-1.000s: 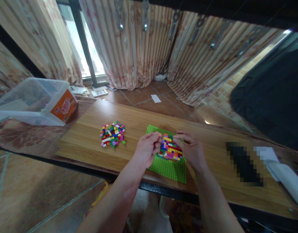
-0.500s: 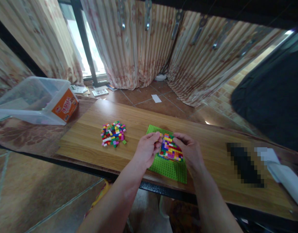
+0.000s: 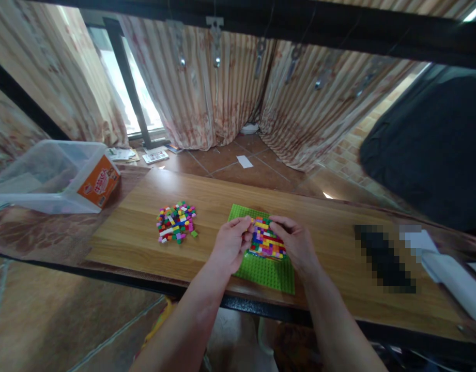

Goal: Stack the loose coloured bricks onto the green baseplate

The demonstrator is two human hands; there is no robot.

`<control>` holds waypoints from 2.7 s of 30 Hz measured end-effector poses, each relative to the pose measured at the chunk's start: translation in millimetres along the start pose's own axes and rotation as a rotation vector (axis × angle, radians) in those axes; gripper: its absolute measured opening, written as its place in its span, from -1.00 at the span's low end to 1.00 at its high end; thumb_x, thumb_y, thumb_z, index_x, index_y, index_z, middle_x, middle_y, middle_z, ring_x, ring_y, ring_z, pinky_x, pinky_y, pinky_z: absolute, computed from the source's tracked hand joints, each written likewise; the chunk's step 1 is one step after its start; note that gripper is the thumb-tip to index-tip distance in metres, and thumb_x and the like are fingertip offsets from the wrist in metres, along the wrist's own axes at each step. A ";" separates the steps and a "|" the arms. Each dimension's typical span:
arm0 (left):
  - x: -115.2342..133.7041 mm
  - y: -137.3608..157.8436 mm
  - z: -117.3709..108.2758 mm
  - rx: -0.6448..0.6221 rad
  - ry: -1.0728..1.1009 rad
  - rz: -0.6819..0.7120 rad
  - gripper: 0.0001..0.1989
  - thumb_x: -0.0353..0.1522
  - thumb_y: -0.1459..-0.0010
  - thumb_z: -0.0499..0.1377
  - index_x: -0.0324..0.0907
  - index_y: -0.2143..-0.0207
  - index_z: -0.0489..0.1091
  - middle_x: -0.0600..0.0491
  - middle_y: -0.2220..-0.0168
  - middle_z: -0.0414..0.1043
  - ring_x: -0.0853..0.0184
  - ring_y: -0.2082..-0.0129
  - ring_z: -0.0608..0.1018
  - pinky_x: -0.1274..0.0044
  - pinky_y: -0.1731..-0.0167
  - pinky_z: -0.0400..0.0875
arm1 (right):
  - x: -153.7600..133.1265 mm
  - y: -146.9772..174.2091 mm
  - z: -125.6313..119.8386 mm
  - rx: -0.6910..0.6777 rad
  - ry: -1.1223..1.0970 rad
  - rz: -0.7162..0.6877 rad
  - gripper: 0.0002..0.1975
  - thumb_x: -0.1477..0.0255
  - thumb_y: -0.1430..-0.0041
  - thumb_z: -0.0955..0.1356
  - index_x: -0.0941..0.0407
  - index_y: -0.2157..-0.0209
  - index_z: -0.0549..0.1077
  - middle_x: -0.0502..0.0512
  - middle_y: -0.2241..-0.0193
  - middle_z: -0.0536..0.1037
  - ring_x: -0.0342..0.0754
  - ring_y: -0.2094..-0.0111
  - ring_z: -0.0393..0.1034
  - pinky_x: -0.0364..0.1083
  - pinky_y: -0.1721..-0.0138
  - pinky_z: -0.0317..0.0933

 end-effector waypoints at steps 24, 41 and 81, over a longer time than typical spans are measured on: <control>-4.2 6.7 17.2 -0.127 -0.085 -0.066 -0.69 -0.25 0.11 0.38 -0.30 0.49 0.40 0.15 0.58 0.26 0.63 0.68 0.17 0.70 0.73 -0.18 | -68.0 30.3 20.6 -0.144 0.334 -0.531 -0.89 0.39 -0.18 0.39 -0.02 0.26 0.59 0.05 0.20 0.57 -0.02 0.12 0.45 0.02 0.04 0.29; -3.6 8.8 20.3 -0.162 -0.084 -0.069 -0.65 -0.26 0.18 0.43 -0.30 0.51 0.38 0.17 0.61 0.25 0.64 0.70 0.14 0.68 0.71 -0.22 | -68.5 34.8 20.8 -0.126 0.332 -0.553 -0.87 0.39 -0.16 0.41 -0.06 0.25 0.61 0.06 0.19 0.56 -0.02 0.14 0.45 0.02 0.06 0.33; -0.2 3.0 1.5 0.104 -0.194 0.015 -0.88 -0.41 -0.04 0.24 -0.29 0.51 0.44 0.19 0.65 0.20 0.62 0.73 0.13 0.68 0.71 -0.12 | 0.6 -2.3 -1.6 -0.118 0.028 0.095 -0.57 0.25 0.31 0.58 0.10 0.30 0.61 0.05 0.36 0.63 -0.07 0.41 0.49 -0.01 0.29 0.41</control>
Point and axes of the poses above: each hand's wrist, its own y-axis away from the middle knuckle, its own z-axis out of the palm, x = y × z, the point moved 8 cm from there along -y, towards the middle knuckle
